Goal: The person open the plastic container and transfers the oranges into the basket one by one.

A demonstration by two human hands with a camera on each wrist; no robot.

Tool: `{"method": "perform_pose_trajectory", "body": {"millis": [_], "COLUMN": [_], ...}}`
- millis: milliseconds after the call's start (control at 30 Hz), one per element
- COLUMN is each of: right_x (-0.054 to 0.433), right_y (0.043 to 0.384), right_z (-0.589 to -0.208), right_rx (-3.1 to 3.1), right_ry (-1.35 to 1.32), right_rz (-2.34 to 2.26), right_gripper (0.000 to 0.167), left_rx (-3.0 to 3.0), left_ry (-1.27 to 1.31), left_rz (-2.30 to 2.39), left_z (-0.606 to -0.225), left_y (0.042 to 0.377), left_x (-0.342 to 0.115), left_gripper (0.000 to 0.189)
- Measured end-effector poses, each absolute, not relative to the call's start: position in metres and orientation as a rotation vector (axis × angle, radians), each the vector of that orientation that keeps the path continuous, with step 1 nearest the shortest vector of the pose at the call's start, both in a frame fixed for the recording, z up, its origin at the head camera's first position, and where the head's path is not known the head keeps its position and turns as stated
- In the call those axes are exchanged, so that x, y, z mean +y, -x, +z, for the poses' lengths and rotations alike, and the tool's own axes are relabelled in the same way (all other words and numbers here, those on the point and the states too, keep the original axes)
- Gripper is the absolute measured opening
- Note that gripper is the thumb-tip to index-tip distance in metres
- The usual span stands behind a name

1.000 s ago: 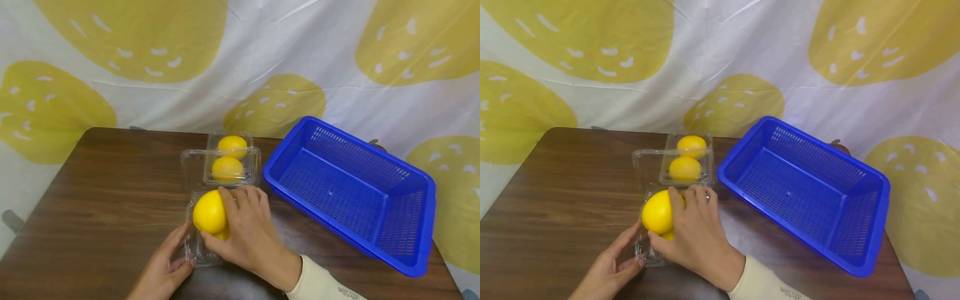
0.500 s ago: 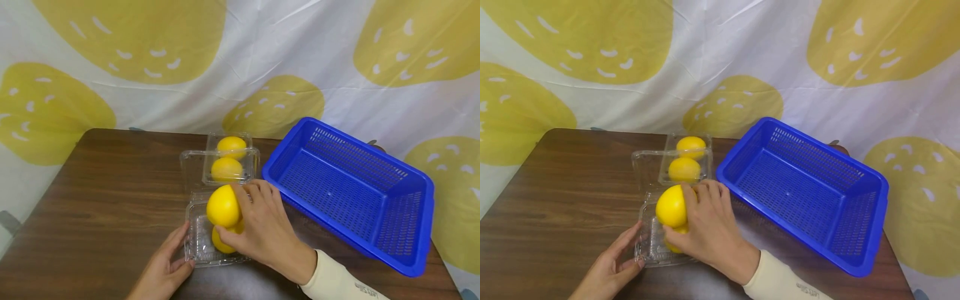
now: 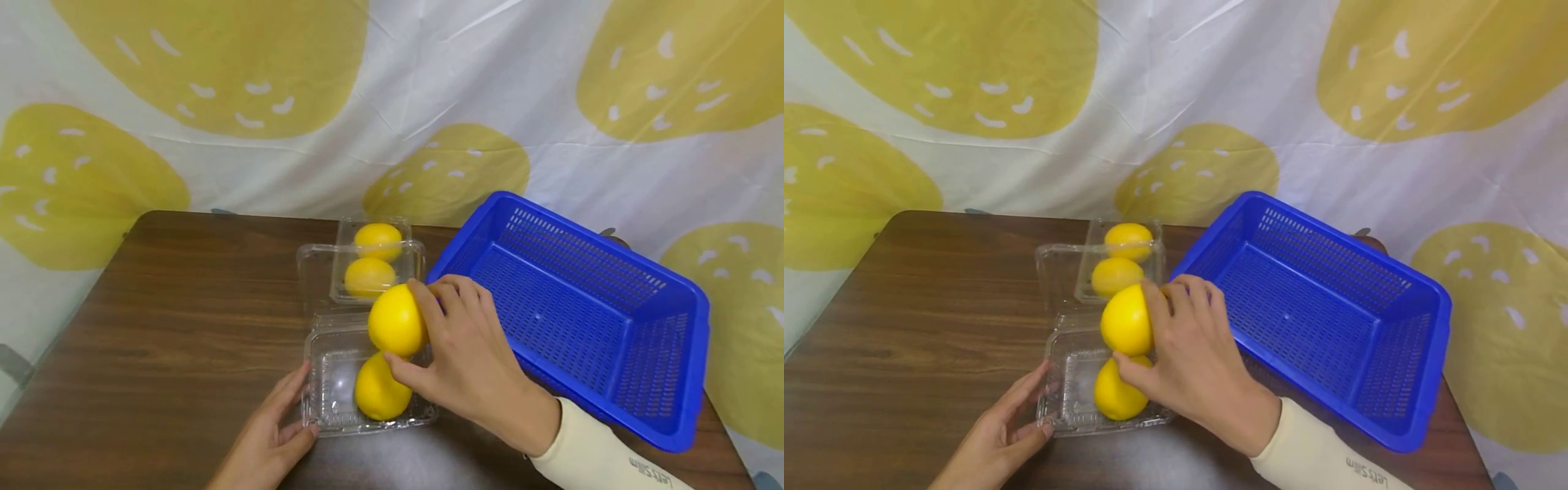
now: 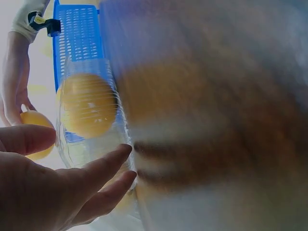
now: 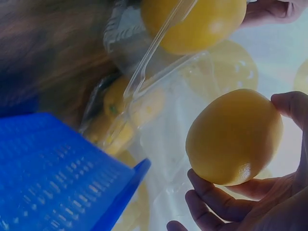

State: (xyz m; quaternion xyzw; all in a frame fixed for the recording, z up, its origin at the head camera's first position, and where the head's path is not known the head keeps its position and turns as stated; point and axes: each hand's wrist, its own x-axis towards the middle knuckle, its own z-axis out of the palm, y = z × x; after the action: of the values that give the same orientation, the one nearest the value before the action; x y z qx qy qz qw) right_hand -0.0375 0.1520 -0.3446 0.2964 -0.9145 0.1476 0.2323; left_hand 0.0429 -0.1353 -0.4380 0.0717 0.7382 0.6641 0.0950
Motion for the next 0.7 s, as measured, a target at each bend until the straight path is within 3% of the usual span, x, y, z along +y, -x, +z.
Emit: {"method": "perform_pose_trajectory", "body": {"millis": [700], "right_x": [0.199], "right_y": [0.051], "right_z": [-0.324], "right_rx": [-2.471], "right_ry": [-0.755], "right_rz": [0.364], "right_gripper": [0.088], "left_rx": [2.194], "left_ry": [-0.225], "left_rz": [1.957], "left_z": [-0.435], "left_y": [-0.043], "left_x": [-0.135], "left_gripper": [0.089]}}
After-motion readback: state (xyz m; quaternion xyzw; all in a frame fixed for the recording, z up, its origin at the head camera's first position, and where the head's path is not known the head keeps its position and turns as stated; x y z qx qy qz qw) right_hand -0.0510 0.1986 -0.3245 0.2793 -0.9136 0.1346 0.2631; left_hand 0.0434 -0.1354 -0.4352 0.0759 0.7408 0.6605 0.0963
